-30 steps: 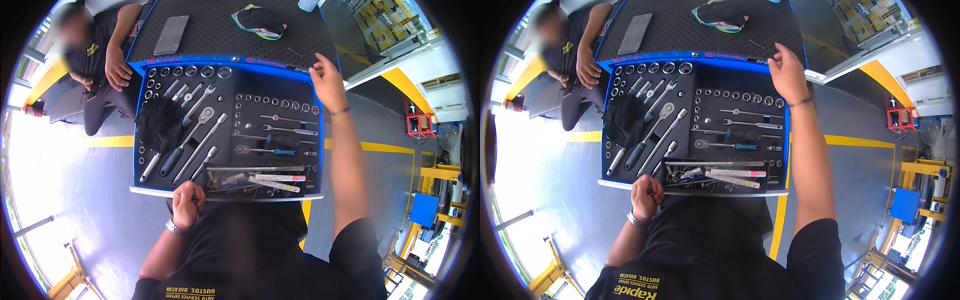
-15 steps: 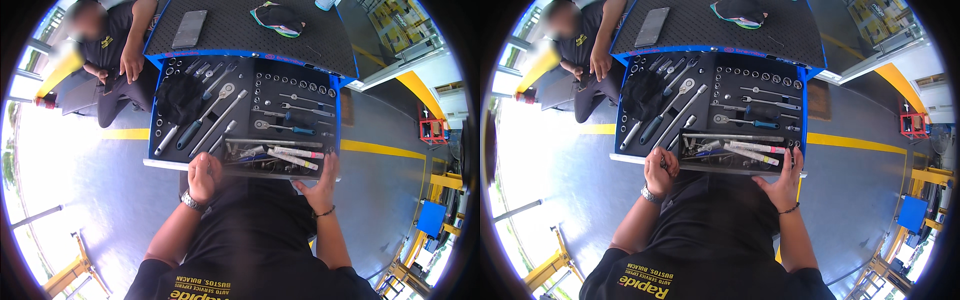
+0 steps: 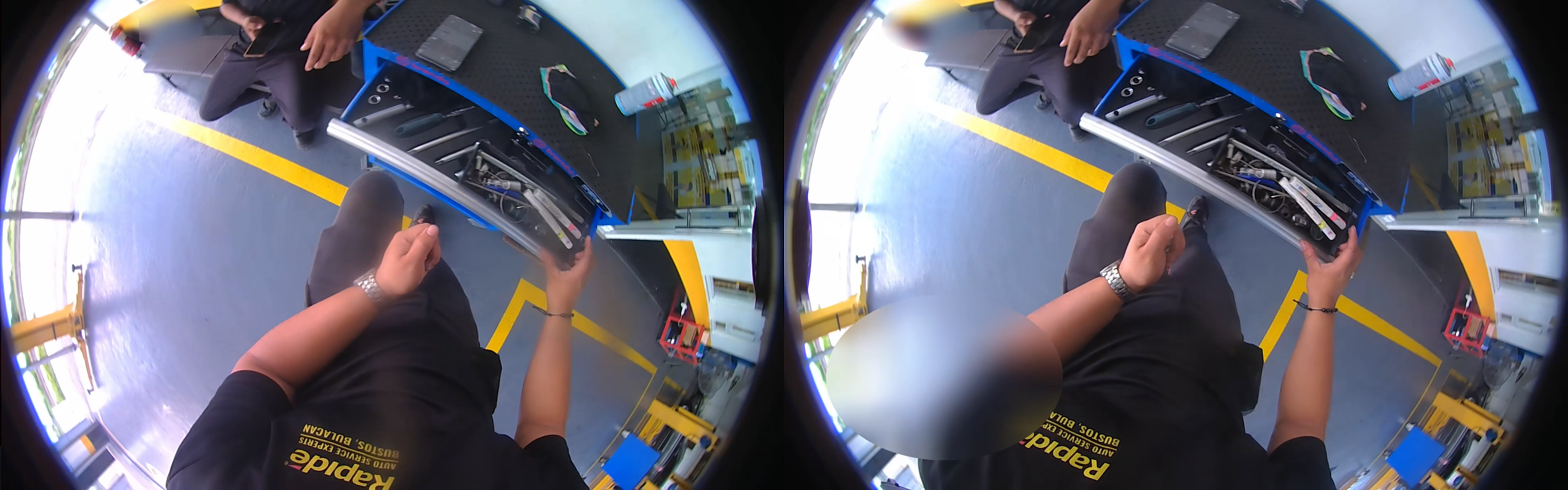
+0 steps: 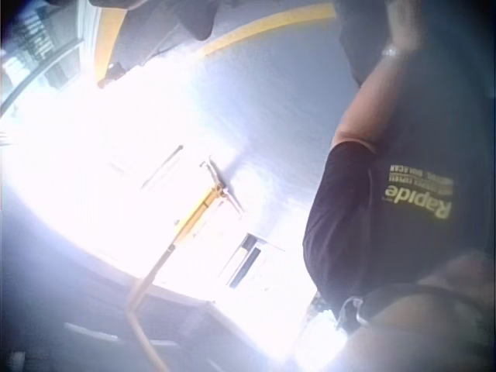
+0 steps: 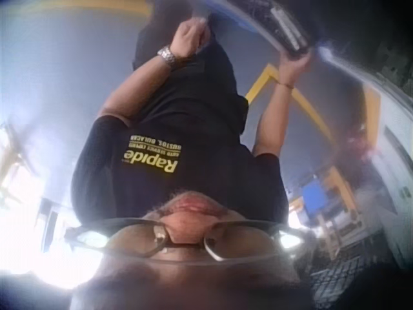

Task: The person holds a metal socket and uses a thin wire to clean the inside of the socket. They repeatedly insert the wire into the socket and rotate it to remove debris. The person briefly opens a tool drawer to retrieve a pair of pliers, uses them to pull the wire, and then returns the pliers to the drawer.

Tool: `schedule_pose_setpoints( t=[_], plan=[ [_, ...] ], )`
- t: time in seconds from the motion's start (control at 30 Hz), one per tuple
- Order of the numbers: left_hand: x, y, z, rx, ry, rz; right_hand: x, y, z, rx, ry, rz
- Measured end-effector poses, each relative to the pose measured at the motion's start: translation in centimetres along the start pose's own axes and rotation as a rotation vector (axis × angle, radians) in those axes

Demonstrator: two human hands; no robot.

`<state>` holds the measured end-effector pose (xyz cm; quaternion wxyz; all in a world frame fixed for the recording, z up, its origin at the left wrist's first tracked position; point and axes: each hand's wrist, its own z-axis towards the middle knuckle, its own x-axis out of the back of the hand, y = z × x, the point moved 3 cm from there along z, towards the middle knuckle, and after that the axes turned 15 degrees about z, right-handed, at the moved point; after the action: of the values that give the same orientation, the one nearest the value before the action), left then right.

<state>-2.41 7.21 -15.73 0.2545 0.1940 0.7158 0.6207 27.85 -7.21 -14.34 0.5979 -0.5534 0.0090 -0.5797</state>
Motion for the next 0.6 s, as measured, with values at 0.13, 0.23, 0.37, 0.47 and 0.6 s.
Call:
schedule_pose_setpoints(
  t=[0.13,0.23,0.37,0.47,0.6],
  plan=[
    [1.1,-0.4,-0.2,0.09,0.051,-0.041,0.4,2.0,0.6,0.009,0.008,-0.023],
    [1.9,-0.8,1.4,0.046,0.106,-0.052,-0.5,1.4,1.8,0.016,0.051,-0.126],
    [1.7,-1.0,1.5,0.04,0.112,-0.104,-1.6,-0.2,2.6,0.172,0.221,-0.56],
    [2.0,-1.5,1.0,0.045,0.102,-0.081,-3.2,0.0,0.7,-0.162,0.365,-0.079],
    [1.3,-1.6,0.9,0.076,0.094,-0.159,-10.9,5.6,-2.4,-0.885,0.052,0.894]
  ],
)
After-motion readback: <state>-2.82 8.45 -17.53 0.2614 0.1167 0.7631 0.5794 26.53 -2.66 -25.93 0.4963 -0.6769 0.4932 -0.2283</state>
